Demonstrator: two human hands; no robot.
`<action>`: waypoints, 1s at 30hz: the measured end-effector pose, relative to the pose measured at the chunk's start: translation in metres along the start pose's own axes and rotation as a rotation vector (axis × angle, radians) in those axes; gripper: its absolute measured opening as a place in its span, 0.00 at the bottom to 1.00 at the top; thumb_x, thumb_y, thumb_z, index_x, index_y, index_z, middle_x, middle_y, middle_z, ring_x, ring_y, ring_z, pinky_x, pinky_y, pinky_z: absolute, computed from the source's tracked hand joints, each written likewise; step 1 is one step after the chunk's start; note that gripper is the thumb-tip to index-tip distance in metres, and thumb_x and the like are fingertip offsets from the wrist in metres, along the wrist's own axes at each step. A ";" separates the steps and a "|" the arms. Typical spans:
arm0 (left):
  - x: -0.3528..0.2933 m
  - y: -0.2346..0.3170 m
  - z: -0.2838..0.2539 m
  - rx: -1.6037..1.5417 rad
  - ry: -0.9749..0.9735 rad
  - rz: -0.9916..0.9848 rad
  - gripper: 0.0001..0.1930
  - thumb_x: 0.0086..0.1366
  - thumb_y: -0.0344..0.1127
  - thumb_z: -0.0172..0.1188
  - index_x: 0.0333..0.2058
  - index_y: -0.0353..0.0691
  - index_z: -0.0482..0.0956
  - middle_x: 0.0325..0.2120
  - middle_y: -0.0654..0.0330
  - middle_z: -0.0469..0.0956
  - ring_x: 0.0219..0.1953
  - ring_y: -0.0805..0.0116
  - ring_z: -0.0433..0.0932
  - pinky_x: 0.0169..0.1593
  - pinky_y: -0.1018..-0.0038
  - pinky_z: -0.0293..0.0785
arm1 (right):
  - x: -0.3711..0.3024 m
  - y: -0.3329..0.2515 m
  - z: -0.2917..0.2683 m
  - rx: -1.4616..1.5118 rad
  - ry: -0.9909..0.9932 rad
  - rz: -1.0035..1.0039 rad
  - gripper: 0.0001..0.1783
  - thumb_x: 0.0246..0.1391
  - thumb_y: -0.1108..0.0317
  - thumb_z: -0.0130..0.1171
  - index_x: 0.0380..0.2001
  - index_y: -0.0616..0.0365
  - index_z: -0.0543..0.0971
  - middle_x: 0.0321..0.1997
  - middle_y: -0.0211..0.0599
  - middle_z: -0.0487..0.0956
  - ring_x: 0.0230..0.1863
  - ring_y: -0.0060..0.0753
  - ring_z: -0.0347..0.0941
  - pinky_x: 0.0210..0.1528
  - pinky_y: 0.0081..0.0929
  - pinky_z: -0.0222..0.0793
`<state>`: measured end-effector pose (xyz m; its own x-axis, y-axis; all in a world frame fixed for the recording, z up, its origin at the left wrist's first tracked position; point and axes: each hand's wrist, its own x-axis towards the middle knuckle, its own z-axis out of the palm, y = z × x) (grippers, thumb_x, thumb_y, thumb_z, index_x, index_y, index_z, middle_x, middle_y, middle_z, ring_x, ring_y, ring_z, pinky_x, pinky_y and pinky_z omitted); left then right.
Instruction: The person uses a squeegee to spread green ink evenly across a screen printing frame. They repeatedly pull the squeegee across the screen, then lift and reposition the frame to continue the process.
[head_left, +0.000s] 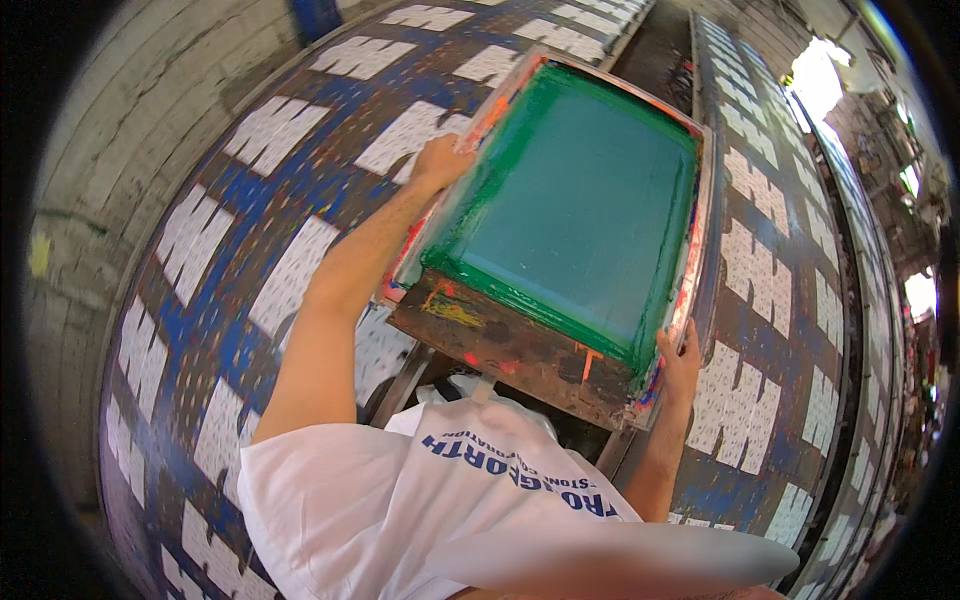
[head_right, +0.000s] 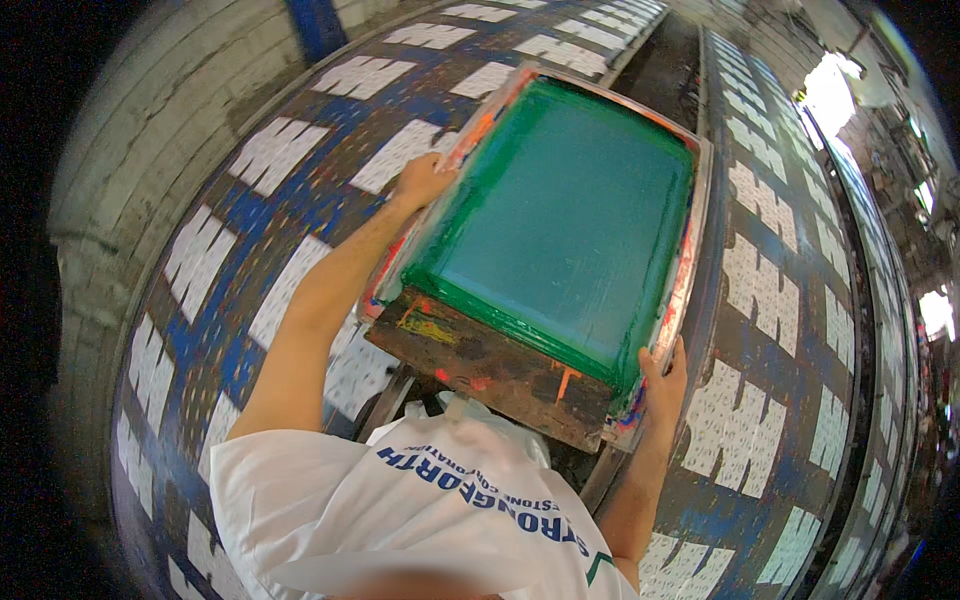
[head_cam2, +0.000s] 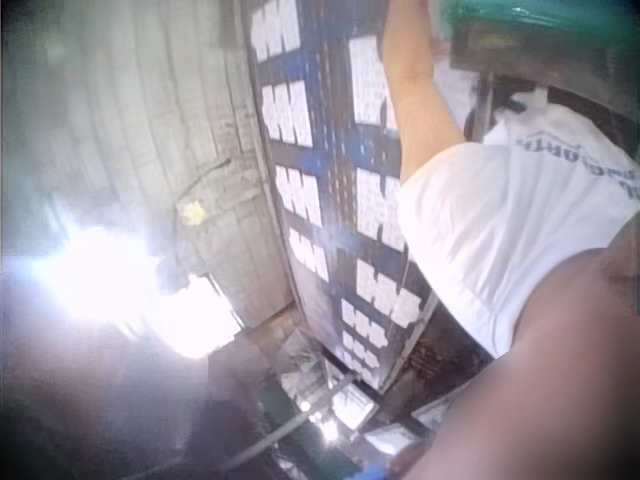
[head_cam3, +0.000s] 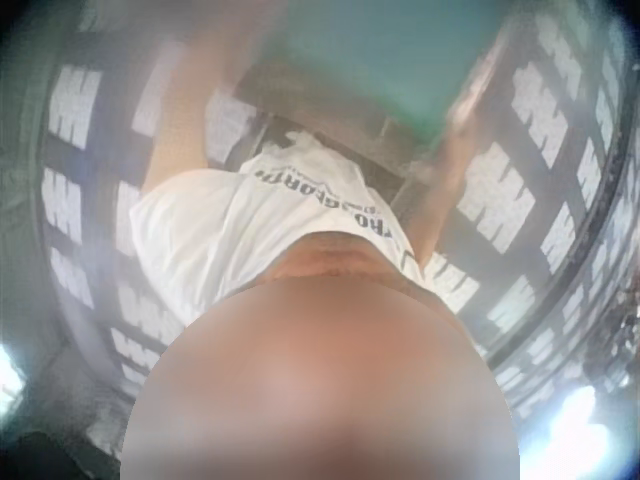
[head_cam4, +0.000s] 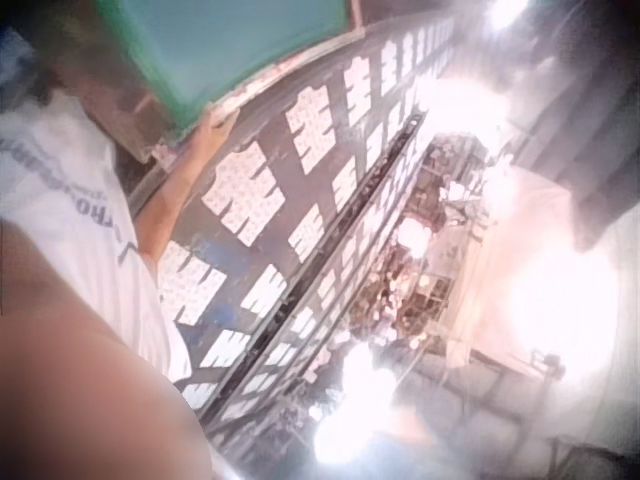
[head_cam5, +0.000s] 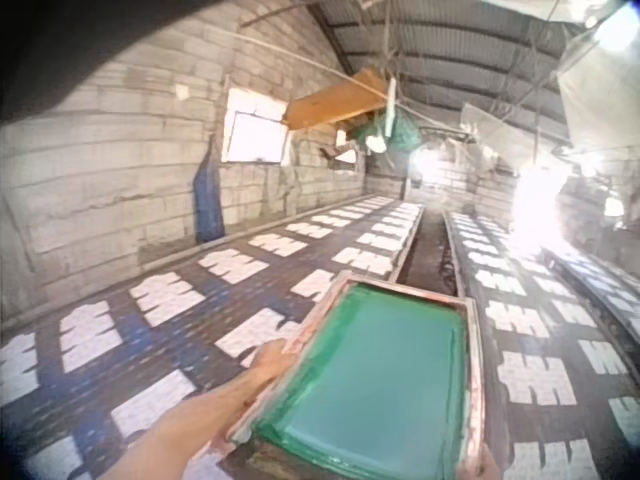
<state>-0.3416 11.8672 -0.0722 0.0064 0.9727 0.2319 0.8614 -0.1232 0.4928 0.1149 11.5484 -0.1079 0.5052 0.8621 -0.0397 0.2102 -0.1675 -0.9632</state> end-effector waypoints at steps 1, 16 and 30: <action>0.021 0.010 0.010 -0.025 -0.006 0.016 0.30 0.61 0.57 0.66 0.52 0.39 0.84 0.46 0.41 0.86 0.50 0.42 0.85 0.55 0.53 0.79 | 0.018 0.001 0.001 -0.005 0.038 0.029 0.53 0.57 0.54 0.75 0.77 0.67 0.60 0.72 0.54 0.71 0.68 0.43 0.72 0.69 0.38 0.66; 0.353 0.058 0.167 0.030 0.023 0.095 0.29 0.59 0.57 0.66 0.48 0.36 0.85 0.44 0.39 0.85 0.49 0.41 0.85 0.53 0.52 0.79 | 0.370 0.014 0.049 0.123 -0.026 0.051 0.49 0.58 0.61 0.74 0.74 0.71 0.62 0.70 0.54 0.74 0.68 0.42 0.73 0.69 0.35 0.66; 0.637 0.158 0.307 0.007 -0.046 0.122 0.32 0.60 0.58 0.68 0.54 0.38 0.85 0.46 0.45 0.87 0.47 0.49 0.87 0.55 0.60 0.79 | 0.681 0.002 0.077 0.161 0.027 0.084 0.51 0.57 0.62 0.75 0.75 0.71 0.60 0.70 0.55 0.74 0.67 0.40 0.73 0.70 0.35 0.65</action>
<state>-0.0451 12.5277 -0.1041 0.1340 0.9586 0.2511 0.8565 -0.2395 0.4573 0.3953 12.1718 -0.1575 0.5379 0.8350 -0.1163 0.0308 -0.1573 -0.9871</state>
